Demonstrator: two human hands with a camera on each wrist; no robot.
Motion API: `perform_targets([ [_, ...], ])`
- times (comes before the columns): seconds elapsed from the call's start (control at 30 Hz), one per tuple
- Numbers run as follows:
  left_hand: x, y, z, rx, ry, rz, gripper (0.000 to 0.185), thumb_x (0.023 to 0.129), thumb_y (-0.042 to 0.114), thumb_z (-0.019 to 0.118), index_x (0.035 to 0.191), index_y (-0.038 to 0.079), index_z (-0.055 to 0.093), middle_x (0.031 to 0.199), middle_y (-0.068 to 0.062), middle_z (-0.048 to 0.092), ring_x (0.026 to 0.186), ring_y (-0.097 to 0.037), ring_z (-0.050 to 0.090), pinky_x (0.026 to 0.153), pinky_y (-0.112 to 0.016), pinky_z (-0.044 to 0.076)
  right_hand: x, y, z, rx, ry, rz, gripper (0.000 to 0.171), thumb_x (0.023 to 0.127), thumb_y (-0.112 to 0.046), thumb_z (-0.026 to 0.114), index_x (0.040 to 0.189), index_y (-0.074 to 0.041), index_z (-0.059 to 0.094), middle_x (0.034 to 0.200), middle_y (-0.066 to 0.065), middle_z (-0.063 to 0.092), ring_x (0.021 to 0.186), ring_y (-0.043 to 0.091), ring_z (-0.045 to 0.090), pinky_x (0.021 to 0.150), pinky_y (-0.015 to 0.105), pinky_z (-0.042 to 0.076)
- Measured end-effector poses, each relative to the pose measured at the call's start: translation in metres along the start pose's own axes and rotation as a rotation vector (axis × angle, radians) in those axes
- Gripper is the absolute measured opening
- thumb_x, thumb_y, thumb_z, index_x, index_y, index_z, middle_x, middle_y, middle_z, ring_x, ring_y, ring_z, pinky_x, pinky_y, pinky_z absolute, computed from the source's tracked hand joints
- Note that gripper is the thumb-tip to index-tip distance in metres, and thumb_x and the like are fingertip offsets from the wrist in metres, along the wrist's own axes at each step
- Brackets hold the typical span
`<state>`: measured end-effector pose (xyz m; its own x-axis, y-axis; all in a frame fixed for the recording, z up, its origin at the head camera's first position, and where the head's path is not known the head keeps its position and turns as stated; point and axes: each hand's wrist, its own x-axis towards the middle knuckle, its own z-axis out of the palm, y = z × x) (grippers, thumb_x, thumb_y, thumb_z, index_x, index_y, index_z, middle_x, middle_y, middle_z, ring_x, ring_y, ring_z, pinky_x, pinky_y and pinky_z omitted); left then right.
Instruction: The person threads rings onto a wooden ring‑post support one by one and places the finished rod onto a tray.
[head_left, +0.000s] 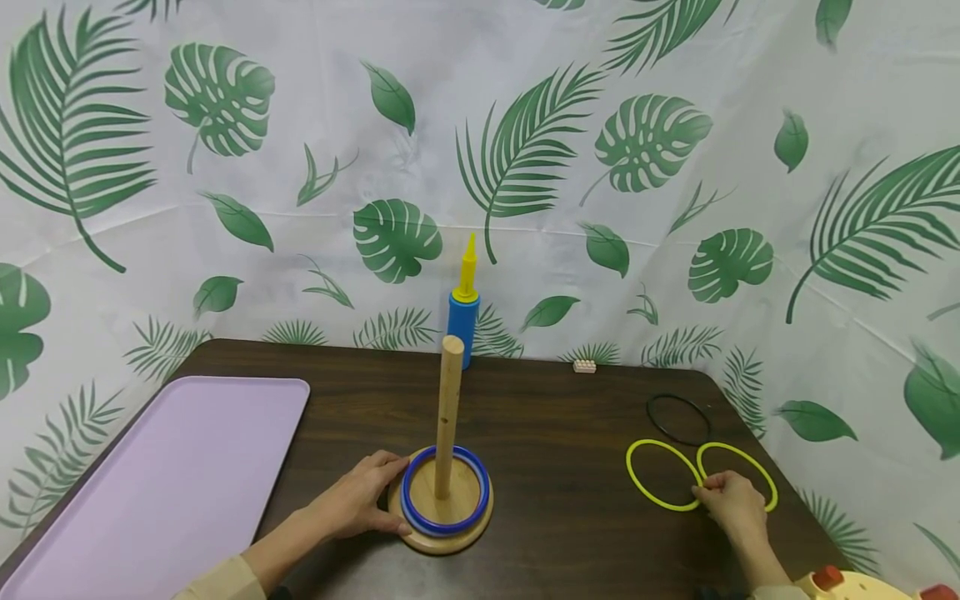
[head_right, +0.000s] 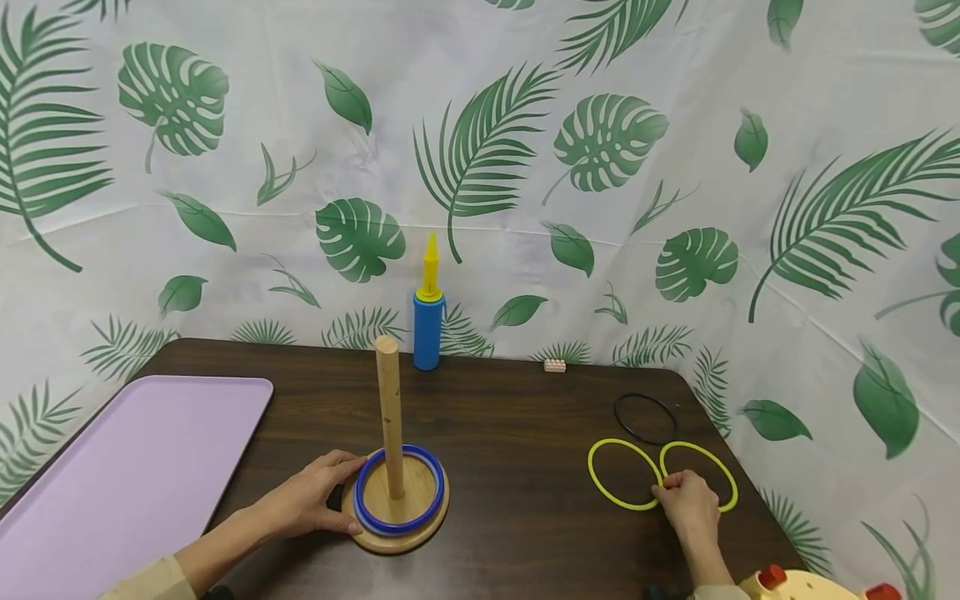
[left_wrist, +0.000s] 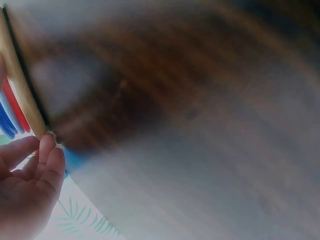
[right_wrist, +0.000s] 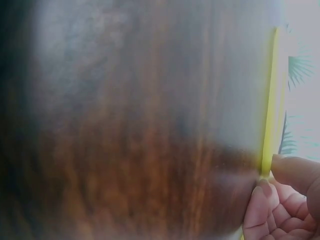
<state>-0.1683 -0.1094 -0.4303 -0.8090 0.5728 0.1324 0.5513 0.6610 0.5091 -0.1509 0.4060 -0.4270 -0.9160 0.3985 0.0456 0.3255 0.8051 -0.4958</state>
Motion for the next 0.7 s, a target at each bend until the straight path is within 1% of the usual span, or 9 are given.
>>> perform_targets([
  [0.2, -0.001, -0.0004, -0.001, 0.009, 0.007, 0.011, 0.087, 0.067, 0.044, 0.081, 0.129, -0.009, 0.05, 0.119, -0.015, 0.054, 0.11, -0.031, 0.052, 0.091, -0.047, 0.046, -0.0015, -0.0027, -0.0006, -0.012, -0.007, -0.006, 0.022, 0.079, -0.016, 0.066, 0.082, 0.006, 0.064, 0.062, 0.004, 0.062, 0.067, 0.029, 0.057, 0.057, 0.037, 0.039],
  [0.43, -0.0018, -0.0003, -0.0012, -0.001, -0.002, 0.003, 0.088, 0.067, 0.044, 0.081, 0.128, -0.01, 0.05, 0.119, -0.015, 0.054, 0.111, -0.031, 0.052, 0.091, -0.048, 0.046, -0.0032, -0.0042, -0.0001, -0.015, -0.007, -0.02, 0.02, 0.077, -0.012, 0.061, 0.083, 0.007, 0.065, 0.064, 0.007, 0.064, 0.058, 0.02, 0.057, 0.055, 0.034, 0.039],
  [0.6, -0.0021, -0.0005, -0.0016, 0.0, -0.001, 0.009, 0.087, 0.067, 0.044, 0.081, 0.128, -0.01, 0.05, 0.119, -0.016, 0.054, 0.111, -0.032, 0.052, 0.091, -0.048, 0.046, -0.0039, -0.0054, 0.0012, -0.012, 0.009, -0.036, 0.019, 0.078, -0.012, 0.061, 0.083, 0.006, 0.065, 0.068, 0.01, 0.065, 0.064, 0.025, 0.058, 0.056, 0.034, 0.04],
  [0.7, -0.0021, -0.0003, -0.0021, -0.002, -0.002, 0.011, 0.087, 0.067, 0.044, 0.081, 0.128, -0.01, 0.05, 0.119, -0.016, 0.054, 0.11, -0.032, 0.052, 0.091, -0.048, 0.046, -0.0042, -0.0066, 0.0025, -0.005, 0.028, -0.056, 0.018, 0.079, -0.011, 0.061, 0.082, 0.006, 0.066, 0.071, 0.012, 0.066, 0.065, 0.025, 0.057, 0.056, 0.033, 0.04],
])
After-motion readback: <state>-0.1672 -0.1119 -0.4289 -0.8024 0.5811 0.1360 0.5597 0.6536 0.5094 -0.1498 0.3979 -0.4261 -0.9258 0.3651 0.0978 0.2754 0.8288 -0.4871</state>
